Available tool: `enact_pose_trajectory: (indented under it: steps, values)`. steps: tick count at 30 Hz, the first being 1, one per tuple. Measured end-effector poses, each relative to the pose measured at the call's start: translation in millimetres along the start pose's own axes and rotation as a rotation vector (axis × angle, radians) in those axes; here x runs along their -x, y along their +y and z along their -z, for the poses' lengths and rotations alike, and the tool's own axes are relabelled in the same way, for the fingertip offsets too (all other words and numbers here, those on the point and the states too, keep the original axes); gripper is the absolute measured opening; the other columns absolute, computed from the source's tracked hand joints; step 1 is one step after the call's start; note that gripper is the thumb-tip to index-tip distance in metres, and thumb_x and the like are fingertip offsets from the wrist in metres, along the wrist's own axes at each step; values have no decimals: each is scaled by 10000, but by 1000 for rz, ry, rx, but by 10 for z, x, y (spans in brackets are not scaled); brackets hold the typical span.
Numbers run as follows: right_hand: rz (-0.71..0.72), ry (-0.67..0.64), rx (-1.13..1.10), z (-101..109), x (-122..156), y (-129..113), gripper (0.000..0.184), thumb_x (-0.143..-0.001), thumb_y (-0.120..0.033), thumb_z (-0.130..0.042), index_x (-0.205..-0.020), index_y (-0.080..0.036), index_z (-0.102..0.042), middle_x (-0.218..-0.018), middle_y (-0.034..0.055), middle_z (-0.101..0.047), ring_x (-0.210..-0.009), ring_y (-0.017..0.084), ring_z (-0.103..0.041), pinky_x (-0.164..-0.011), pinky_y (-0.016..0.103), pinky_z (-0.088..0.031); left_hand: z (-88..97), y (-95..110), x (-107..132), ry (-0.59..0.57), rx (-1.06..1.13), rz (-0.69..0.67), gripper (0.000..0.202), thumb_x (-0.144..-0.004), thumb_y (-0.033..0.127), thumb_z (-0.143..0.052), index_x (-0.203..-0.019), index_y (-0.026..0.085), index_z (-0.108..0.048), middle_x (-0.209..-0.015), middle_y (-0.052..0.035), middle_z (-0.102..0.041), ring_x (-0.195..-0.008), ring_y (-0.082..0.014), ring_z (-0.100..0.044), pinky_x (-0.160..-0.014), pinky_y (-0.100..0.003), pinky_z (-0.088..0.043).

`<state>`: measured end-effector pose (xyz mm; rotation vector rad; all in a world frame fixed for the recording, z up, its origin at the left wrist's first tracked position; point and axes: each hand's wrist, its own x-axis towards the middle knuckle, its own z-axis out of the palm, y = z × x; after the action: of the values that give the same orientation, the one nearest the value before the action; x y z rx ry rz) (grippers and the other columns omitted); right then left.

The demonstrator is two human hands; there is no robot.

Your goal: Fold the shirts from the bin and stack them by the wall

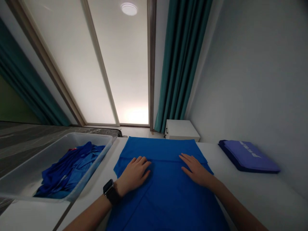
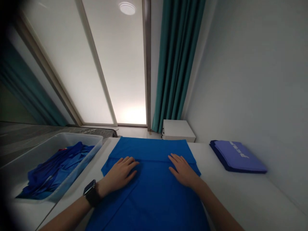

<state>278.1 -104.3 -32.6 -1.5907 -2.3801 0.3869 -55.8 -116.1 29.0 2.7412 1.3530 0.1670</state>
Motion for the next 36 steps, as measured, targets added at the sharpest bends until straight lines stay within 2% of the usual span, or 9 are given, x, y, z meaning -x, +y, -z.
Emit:
enact_pose_trajectory:
  steps: [4, 6, 9, 14, 18, 24, 29, 33, 36]
  values:
    - [-52, 245, -38, 7, 133, 417, 491, -967, -396, -342, -1398, -221, -499, -1448, 103, -496, -1349, 253, -432, -1143, 505, -289, -19, 350, -417, -9, 15, -171, 312, -974, 335, -428, -1242, 241, -557, -1139, -68, -592, -1017, -229, -559, -911, -396, -421]
    - [-111, 353, -70, 32, 176, 605, 480, -956, -341, -314, -1349, -185, -541, -1385, 124, -551, -1293, 248, -490, -1110, 483, -347, -74, 525, -646, -1, 20, -253, 310, -973, 357, -428, -1229, 245, -562, -1123, -67, -594, -1002, -225, -560, -883, -379, -426]
    - [-199, 481, -109, 71, 236, 819, 456, -934, -283, -300, -1271, -167, -585, -1274, 131, -620, -1196, 235, -556, -1057, 441, -407, -203, 767, -987, 20, 37, -308, 299, -973, 356, -422, -1204, 244, -577, -1097, -64, -601, -986, -220, -560, -863, -369, -428]
    - [-294, 571, -79, 65, 301, 966, 363, -908, -234, -332, -1064, -171, -653, -1024, 113, -681, -1008, 228, -607, -945, 393, -448, -402, 1129, -1462, 54, 52, -348, 252, -959, 330, -445, -1135, 244, -604, -1039, -54, -615, -982, -222, -558, -868, -377, -426]
    - [-348, 577, 20, 40, 312, 918, 251, -912, -284, -429, -933, -189, -661, -935, 89, -665, -951, 232, -579, -907, 372, -417, -486, 1355, -1673, 98, 51, -360, 233, -958, 322, -442, -1103, 236, -603, -1023, -57, -612, -989, -229, -553, -862, -381, -422]
    - [-414, 537, 153, 61, 325, 784, 176, -888, -365, -546, -846, -211, -620, -919, 66, -615, -944, 239, -541, -857, 353, -388, -639, 1434, -1715, 130, 84, -318, 215, -958, 305, -436, -1063, 222, -605, -1039, -74, -588, -1005, -243, -529, -873, -399, -408]
    - [-368, 511, 194, 95, 309, 725, 100, -890, -294, -544, -864, -217, -603, -907, 60, -596, -928, 236, -523, -827, 342, -370, -702, 1410, -1688, 122, 127, -305, 214, -949, 293, -451, -1081, 225, -606, -1060, -78, -585, -1022, -247, -515, -893, -413, -397]
    - [-322, 475, 191, 108, 284, 701, 104, -906, -247, -520, -847, -206, -594, -877, 51, -599, -883, 223, -517, -791, 333, -349, -638, 1365, -1772, 131, 212, -251, 223, -956, 264, -426, -1085, 235, -605, -1060, -57, -606, -1022, -230, -531, -894, -394, -405]
    - [-328, 466, 169, 107, 280, 697, 154, -926, -247, -490, -806, -202, -575, -816, 36, -597, -841, 209, -521, -765, 320, -337, -513, 1275, -2013, 164, 258, -202, 273, -973, 230, -364, -1093, 232, -609, -1081, -57, -610, -1044, -223, -535, -912, -384, -410]
